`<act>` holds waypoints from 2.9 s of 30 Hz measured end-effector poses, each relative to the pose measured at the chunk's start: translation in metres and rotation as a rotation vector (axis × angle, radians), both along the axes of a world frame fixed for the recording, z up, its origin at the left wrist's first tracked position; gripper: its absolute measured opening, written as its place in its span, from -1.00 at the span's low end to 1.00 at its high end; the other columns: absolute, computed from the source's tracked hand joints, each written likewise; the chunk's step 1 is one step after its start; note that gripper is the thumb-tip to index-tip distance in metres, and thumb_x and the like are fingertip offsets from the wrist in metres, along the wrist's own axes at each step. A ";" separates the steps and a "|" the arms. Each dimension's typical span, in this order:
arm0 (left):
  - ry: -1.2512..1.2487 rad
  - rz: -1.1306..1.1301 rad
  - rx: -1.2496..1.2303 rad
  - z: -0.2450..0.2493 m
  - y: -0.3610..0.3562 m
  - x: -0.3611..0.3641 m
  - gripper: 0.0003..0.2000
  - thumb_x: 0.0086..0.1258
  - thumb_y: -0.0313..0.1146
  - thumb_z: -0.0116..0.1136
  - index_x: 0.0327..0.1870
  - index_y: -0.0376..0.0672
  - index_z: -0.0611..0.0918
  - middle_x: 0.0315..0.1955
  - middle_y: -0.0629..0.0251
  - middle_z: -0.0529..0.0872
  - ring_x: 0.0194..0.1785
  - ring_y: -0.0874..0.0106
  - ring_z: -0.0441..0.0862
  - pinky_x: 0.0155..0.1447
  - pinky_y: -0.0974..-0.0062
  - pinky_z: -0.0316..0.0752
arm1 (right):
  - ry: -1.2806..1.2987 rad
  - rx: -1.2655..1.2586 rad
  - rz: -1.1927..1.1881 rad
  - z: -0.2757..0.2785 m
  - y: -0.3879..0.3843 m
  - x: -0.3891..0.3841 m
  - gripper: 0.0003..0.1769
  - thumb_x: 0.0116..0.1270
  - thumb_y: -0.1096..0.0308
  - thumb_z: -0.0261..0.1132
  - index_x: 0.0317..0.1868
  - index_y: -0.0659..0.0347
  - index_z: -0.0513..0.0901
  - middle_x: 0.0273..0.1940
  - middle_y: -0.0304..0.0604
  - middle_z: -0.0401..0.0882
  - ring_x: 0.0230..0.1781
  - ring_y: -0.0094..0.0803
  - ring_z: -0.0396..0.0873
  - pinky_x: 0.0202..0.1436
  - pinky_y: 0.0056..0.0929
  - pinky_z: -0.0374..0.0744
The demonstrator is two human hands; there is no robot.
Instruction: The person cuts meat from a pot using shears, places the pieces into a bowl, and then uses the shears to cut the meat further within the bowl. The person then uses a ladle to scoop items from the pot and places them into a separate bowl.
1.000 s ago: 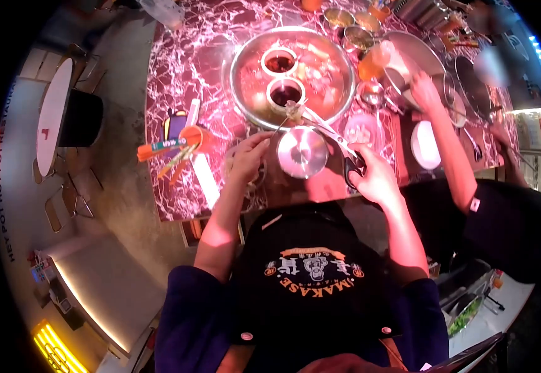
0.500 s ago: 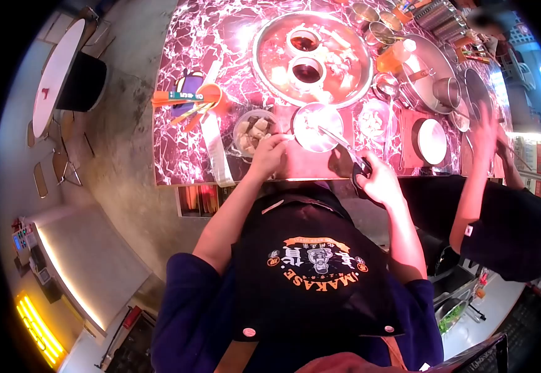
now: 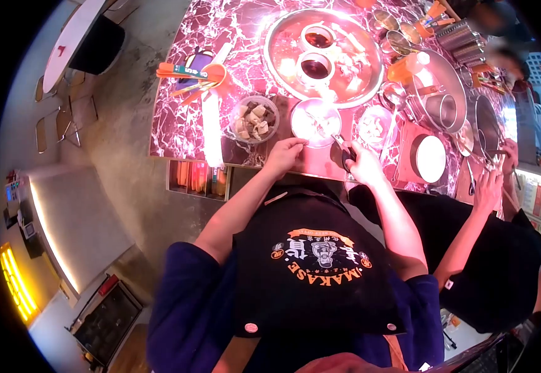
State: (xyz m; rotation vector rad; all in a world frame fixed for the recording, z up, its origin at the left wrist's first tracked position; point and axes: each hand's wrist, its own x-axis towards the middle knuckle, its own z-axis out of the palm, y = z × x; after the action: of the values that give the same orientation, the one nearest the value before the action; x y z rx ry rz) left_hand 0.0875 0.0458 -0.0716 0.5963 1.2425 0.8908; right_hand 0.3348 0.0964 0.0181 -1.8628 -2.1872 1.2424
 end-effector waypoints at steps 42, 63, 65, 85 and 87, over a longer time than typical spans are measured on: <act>-0.402 0.273 -0.223 -0.012 0.008 0.020 -0.73 0.58 -0.48 -0.03 0.19 -0.11 0.62 -0.55 0.58 0.40 -0.63 0.71 0.20 -0.59 0.69 0.08 | -0.307 0.061 0.414 0.032 0.048 -0.009 -0.50 0.20 0.36 0.36 0.20 0.03 0.57 -0.05 0.04 0.74 0.04 0.03 0.68 0.13 -0.10 0.61; -0.329 0.238 -0.168 -0.013 0.006 0.025 -0.77 0.59 -0.46 -0.05 0.11 -0.11 0.63 -0.58 0.59 0.38 -0.65 0.70 0.18 -0.60 0.66 0.07 | -0.517 0.058 0.470 0.065 0.067 -0.042 -0.49 0.14 0.38 0.35 0.17 0.11 0.59 -0.05 0.12 0.73 0.06 0.03 0.67 0.15 -0.07 0.61; -0.328 0.287 -0.123 -0.018 0.005 0.027 -0.82 0.58 -0.47 0.03 0.01 -0.17 0.70 -0.55 0.56 0.48 -0.59 0.74 0.28 -0.54 0.67 0.15 | -0.466 0.056 0.462 0.057 0.071 -0.031 -0.50 0.14 0.41 0.34 0.16 0.12 0.60 -0.06 0.12 0.73 0.06 0.04 0.67 0.14 -0.08 0.61; 0.823 0.113 0.480 -0.020 -0.007 -0.007 -0.76 0.51 -0.30 0.05 0.06 0.00 0.72 -0.15 0.11 0.79 -0.07 0.05 0.72 -0.03 0.14 0.60 | -0.605 0.213 0.498 0.135 0.061 -0.021 -0.40 0.08 0.27 0.42 0.20 0.02 0.56 0.06 0.00 0.64 0.17 -0.09 0.62 0.19 -0.11 0.61; 0.870 0.103 0.505 -0.019 -0.006 -0.006 -0.76 0.50 -0.30 0.05 0.05 0.02 0.72 -0.17 0.13 0.79 -0.09 0.05 0.72 -0.05 0.12 0.60 | -0.572 0.205 0.528 0.119 0.065 -0.027 -0.46 0.11 0.33 0.38 0.17 0.05 0.58 -0.04 0.02 0.70 0.07 -0.06 0.67 0.14 -0.10 0.61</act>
State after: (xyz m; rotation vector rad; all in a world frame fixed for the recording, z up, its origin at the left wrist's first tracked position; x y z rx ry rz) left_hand 0.0811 0.0397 -0.0906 1.4351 1.8372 1.0824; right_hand 0.3077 0.1610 0.1366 -1.7736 -3.1056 0.4880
